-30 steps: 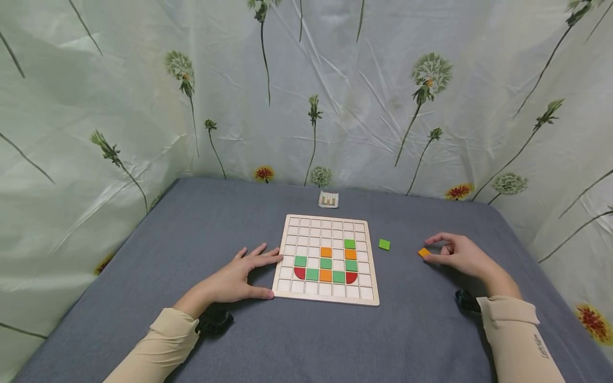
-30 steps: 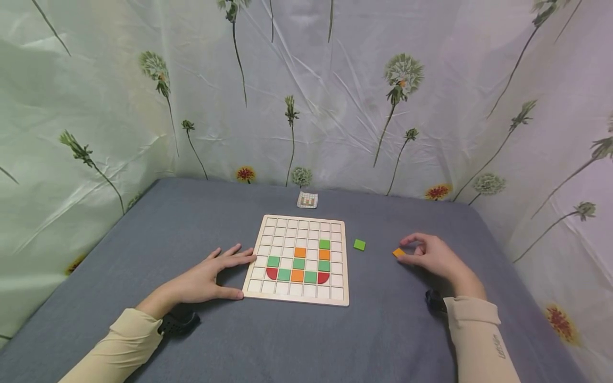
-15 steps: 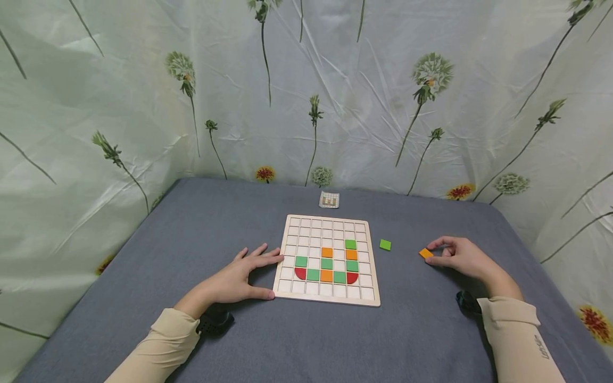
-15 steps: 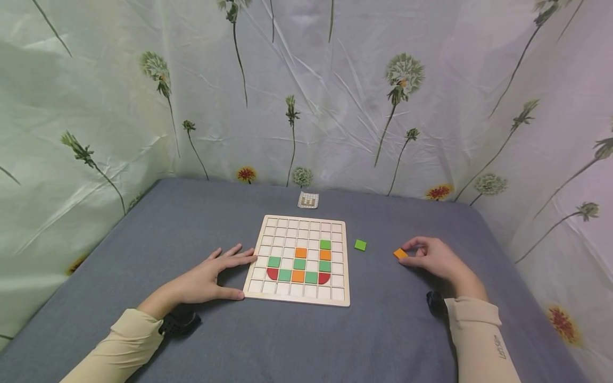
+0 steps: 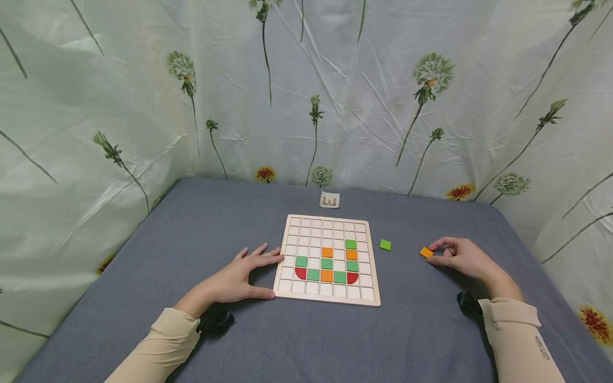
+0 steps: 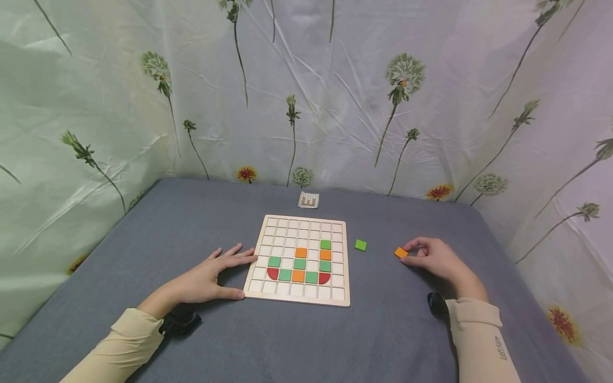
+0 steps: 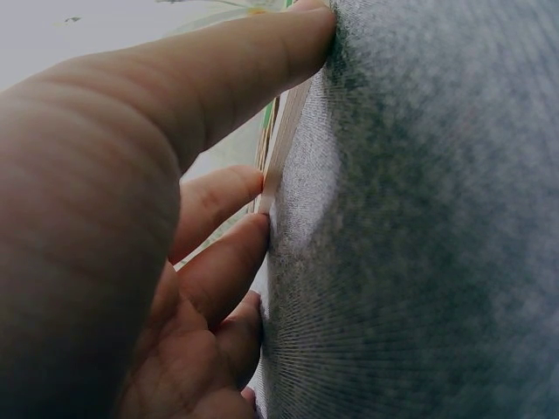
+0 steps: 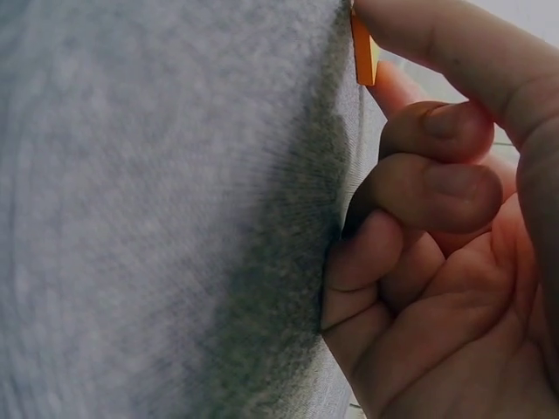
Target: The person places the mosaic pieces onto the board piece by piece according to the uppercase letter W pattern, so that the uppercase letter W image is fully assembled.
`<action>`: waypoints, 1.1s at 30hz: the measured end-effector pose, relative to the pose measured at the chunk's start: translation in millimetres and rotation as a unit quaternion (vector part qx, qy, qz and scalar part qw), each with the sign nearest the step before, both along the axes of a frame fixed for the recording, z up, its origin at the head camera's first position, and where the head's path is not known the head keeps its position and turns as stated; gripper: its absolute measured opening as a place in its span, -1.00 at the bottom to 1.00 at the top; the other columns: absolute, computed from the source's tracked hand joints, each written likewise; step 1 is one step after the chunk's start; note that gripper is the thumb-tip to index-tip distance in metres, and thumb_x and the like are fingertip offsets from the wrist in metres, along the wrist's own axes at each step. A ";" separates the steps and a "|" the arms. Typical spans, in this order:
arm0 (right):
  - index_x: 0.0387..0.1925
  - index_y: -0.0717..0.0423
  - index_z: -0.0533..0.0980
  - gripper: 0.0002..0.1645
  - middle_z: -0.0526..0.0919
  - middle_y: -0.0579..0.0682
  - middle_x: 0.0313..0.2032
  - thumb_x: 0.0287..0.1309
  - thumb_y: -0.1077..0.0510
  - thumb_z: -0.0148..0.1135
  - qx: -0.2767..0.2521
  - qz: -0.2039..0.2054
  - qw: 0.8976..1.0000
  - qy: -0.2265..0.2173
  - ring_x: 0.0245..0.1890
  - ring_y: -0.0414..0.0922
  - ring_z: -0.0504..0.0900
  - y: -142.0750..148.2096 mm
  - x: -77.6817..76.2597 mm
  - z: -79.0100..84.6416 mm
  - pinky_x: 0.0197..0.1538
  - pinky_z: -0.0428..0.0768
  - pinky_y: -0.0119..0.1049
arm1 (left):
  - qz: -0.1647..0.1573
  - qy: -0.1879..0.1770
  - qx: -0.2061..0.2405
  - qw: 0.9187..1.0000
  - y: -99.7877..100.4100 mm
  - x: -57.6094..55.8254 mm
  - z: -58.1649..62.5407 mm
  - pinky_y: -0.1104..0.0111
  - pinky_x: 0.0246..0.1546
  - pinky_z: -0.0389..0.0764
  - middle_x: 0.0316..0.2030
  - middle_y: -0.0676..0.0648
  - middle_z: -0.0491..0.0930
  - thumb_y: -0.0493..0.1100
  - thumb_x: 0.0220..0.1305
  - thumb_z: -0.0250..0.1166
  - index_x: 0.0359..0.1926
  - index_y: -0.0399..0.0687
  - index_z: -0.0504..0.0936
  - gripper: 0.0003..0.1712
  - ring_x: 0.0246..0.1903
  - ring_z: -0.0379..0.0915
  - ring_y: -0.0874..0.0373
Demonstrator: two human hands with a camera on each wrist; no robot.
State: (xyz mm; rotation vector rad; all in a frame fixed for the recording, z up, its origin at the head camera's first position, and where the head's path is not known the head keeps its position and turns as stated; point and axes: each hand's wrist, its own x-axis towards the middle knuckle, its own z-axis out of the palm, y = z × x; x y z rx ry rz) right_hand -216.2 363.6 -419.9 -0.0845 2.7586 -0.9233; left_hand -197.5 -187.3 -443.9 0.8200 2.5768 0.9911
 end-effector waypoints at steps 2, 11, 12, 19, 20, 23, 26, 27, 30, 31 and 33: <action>0.19 0.29 0.60 -0.42 0.45 -0.15 -0.54 0.34 -0.02 0.48 0.002 -0.002 1.000 0.002 -0.56 -0.22 0.34 0.2 0.0 -0.5 -0.40 0.29 -0.32 | -0.001 -0.001 0.001 1.000 0.0 0.1 -0.2 -0.43 0.61 -0.31 0.66 -0.03 0.26 0.16 0.22 0.61 0.59 0.17 0.44 -0.03 0.72 -0.14 -0.30; 0.17 0.31 0.62 -0.42 0.46 -0.15 -0.54 0.31 -0.01 0.51 0.003 -0.007 1.000 0.009 -0.56 -0.22 0.36 -0.3 -0.7 -1.1 -0.41 0.31 -0.33 | 0.001 -0.002 0.002 1.000 -0.6 0.4 -0.1 -0.43 0.61 -0.31 0.66 -0.04 0.26 0.16 0.21 0.61 0.58 0.17 0.45 -0.04 0.72 -0.14 -0.29; 0.16 0.32 0.62 -0.42 0.46 -0.15 -0.54 0.31 -0.02 0.51 0.004 -0.008 1.000 0.009 -0.55 -0.21 0.36 -0.2 -0.6 -0.8 -0.40 0.31 -0.33 | 0.001 -0.002 0.001 1.000 -0.6 0.4 -0.1 -0.43 0.61 -0.31 0.66 -0.03 0.26 0.16 0.21 0.61 0.58 0.18 0.45 -0.04 0.72 -0.14 -0.29; 0.14 0.34 0.63 -0.43 0.45 -0.15 -0.54 0.31 -0.01 0.50 0.006 -0.010 1.000 0.009 -0.55 -0.22 0.35 -1.8 -0.4 0.4 -0.39 0.31 -0.34 | 0.004 -0.005 -0.005 1.000 0.0 0.3 -0.6 -0.40 0.62 -0.32 0.67 -0.01 0.24 0.16 0.22 0.60 0.59 0.20 0.44 -0.04 0.73 -0.16 -0.26; 0.14 0.34 0.63 -0.44 0.44 -0.16 -0.55 0.31 0.00 0.50 0.007 -0.010 1.000 0.010 -0.55 -0.22 0.34 -2.1 -0.4 0.2 -0.39 0.31 -0.34 | 0.004 -0.005 -0.006 1.000 0.1 0.2 -0.7 -0.41 0.62 -0.32 0.67 -0.02 0.25 0.16 0.22 0.60 0.59 0.19 0.44 -0.04 0.73 -0.15 -0.26; 0.12 0.34 0.64 -0.45 0.43 -0.16 -0.55 0.31 0.00 0.49 0.010 -0.011 1.000 0.012 -0.56 -0.22 0.33 -2.7 -0.9 -0.5 -0.39 0.30 -0.34 | 0.004 -0.004 -0.004 1.000 0.5 0.0 -0.8 -0.42 0.62 -0.32 0.66 -0.02 0.25 0.16 0.21 0.61 0.59 0.18 0.44 -0.03 0.73 -0.15 -0.27; 0.13 0.33 0.64 -0.46 0.42 -0.16 -0.56 0.33 0.00 0.49 0.015 -0.009 1.000 0.014 -0.56 -0.22 0.32 -3.3 -1.3 -0.6 -0.38 0.30 -0.34 | 0.004 -0.004 -0.005 1.000 0.5 -0.4 -1.1 -0.42 0.62 -0.32 0.66 -0.03 0.26 0.16 0.21 0.61 0.59 0.18 0.45 -0.03 0.73 -0.14 -0.27; 0.13 0.33 0.64 -0.46 0.42 -0.16 -0.56 0.33 0.00 0.48 0.016 -0.007 1.000 0.015 -0.56 -0.23 0.32 -3.7 -1.6 -0.5 -0.38 0.30 -0.35 | 0.004 -0.004 -0.005 1.000 0.5 -0.5 -1.1 -0.42 0.62 -0.32 0.66 -0.03 0.26 0.16 0.21 0.61 0.59 0.18 0.44 -0.03 0.73 -0.14 -0.27; 0.15 0.32 0.64 -0.46 0.44 -0.17 -0.54 0.36 -0.01 0.46 0.018 0.001 1.000 0.020 -0.56 -0.25 0.32 -6.5 -3.4 0.8 -0.37 0.30 -0.36 | 0.004 -0.005 -0.005 1.000 0.3 -0.6 -1.4 -0.42 0.62 -0.32 0.66 -0.03 0.25 0.16 0.21 0.61 0.59 0.18 0.44 -0.04 0.73 -0.15 -0.27; 0.16 0.32 0.64 -0.46 0.44 -0.17 -0.54 0.37 -0.02 0.46 0.017 0.004 1.000 0.022 -0.56 -0.25 0.32 -8.2 -4.3 1.5 -0.37 0.30 -0.36 | 0.004 -0.005 -0.005 1.000 0.3 -0.7 -1.5 -0.42 0.62 -0.32 0.66 -0.03 0.25 0.15 0.21 0.61 0.59 0.18 0.44 -0.04 0.73 -0.15 -0.27; 0.16 0.31 0.64 -0.46 0.46 -0.17 -0.53 0.38 -0.02 0.45 0.016 0.009 1.000 0.026 -0.55 -0.26 0.33 -12.7 -6.6 3.6 -0.37 0.30 -0.35 | 0.004 -0.004 -0.004 1.000 0.3 -0.7 -1.7 -0.42 0.62 -0.32 0.66 -0.03 0.25 0.15 0.21 0.61 0.59 0.18 0.44 -0.04 0.73 -0.15 -0.27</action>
